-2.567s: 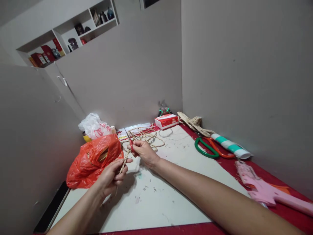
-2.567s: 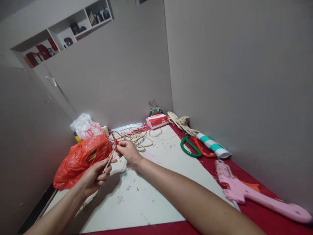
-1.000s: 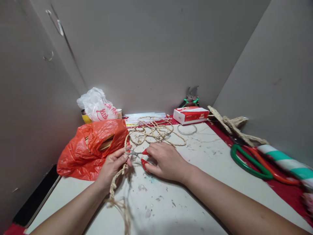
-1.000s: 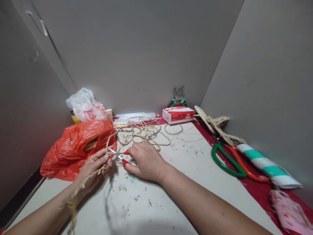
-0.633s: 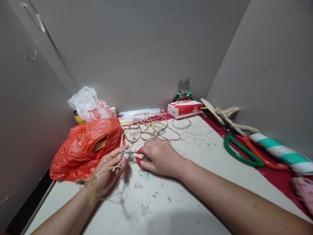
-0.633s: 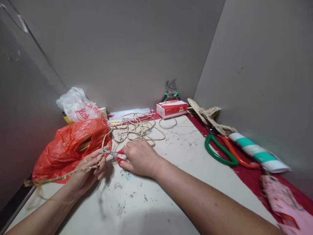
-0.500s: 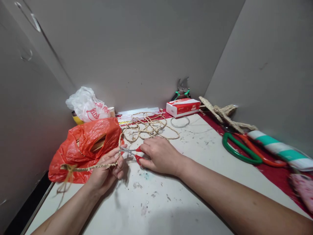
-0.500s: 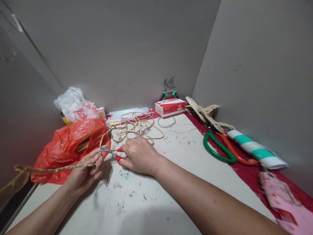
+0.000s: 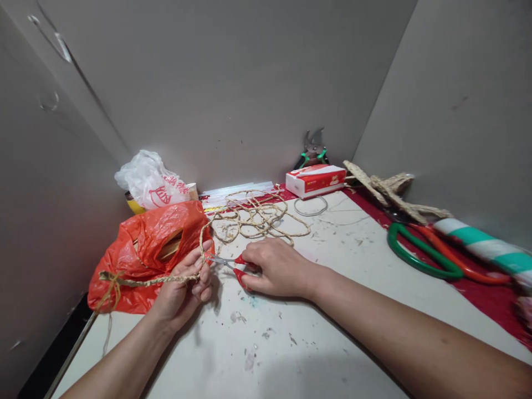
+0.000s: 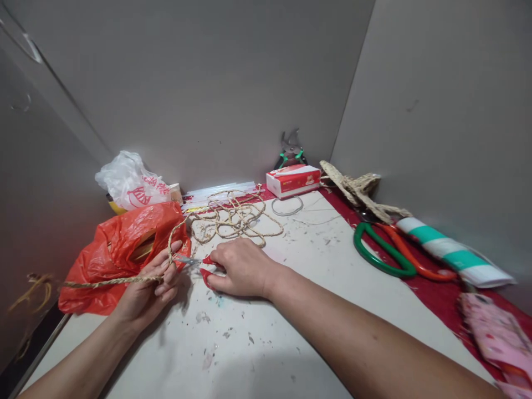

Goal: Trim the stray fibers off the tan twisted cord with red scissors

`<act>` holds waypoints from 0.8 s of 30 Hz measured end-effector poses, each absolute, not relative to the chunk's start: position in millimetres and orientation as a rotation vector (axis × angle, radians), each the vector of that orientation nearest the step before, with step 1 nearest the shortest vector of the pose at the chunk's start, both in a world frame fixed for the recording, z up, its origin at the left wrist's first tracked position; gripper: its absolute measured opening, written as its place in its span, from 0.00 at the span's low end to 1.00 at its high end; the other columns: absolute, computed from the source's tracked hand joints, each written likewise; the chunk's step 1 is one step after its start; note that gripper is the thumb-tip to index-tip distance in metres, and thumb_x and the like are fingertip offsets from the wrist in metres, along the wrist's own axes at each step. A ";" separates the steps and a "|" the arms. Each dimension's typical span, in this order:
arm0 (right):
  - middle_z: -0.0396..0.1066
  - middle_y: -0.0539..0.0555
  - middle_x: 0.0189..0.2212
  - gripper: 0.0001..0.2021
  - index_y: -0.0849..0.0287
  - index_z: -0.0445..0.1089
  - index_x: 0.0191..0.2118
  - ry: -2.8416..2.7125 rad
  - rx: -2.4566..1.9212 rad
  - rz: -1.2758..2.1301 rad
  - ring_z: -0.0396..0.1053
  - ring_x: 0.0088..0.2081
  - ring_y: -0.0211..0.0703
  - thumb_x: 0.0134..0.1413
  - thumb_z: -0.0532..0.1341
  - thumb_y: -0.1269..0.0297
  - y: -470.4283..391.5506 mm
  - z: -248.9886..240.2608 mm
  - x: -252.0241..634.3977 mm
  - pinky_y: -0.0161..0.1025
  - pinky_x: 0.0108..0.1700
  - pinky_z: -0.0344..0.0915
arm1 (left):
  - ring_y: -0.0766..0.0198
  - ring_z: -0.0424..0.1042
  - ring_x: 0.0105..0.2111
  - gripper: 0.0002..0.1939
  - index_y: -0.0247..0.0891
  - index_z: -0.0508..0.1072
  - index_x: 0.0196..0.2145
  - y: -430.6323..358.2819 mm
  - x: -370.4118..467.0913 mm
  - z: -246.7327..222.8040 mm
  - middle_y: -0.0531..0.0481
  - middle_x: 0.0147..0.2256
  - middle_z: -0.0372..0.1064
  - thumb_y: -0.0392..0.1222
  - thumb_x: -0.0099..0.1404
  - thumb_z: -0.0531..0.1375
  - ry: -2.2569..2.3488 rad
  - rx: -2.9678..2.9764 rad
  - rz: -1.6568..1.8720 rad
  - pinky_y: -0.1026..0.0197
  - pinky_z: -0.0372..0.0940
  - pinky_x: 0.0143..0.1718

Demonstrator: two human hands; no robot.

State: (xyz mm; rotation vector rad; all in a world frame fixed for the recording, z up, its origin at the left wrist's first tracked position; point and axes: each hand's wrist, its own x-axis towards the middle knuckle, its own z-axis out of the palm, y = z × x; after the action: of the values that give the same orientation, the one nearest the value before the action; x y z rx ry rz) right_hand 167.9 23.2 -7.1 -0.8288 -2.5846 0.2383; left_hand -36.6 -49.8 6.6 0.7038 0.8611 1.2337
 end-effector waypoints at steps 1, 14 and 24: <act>0.68 0.50 0.23 0.13 0.59 0.69 0.26 -2.588 -0.822 0.240 0.60 0.26 0.37 0.52 0.56 0.56 23.0 -7.1 167.8 0.36 0.30 0.49 | 0.76 0.49 0.16 0.21 0.38 0.68 0.53 -50.1 -36.1 7.0 0.56 0.21 0.60 0.35 0.61 0.59 0.870 0.702 1.230 0.71 0.52 0.18; 0.71 0.55 0.27 0.15 0.61 0.72 0.31 -2.588 -0.872 -0.028 0.65 0.30 0.42 0.54 0.56 0.55 18.2 -3.3 164.6 0.39 0.34 0.53 | 0.75 0.49 0.17 0.20 0.36 0.68 0.53 -51.4 -32.4 4.6 0.56 0.20 0.59 0.36 0.63 0.58 0.881 0.784 1.197 0.69 0.54 0.19; 0.72 0.55 0.26 0.14 0.61 0.72 0.30 -2.639 -0.901 -0.085 0.67 0.30 0.43 0.57 0.56 0.57 15.1 -0.3 162.1 0.40 0.34 0.53 | 0.75 0.51 0.18 0.21 0.37 0.68 0.53 -51.3 -32.3 3.6 0.55 0.22 0.60 0.36 0.61 0.60 0.884 0.774 1.208 0.69 0.54 0.19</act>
State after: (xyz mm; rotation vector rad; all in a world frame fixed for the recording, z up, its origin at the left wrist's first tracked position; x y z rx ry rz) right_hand 162.1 15.1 -0.3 -0.9013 -2.6392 -0.0848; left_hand -32.3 -51.3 3.6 0.7741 0.8837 1.2076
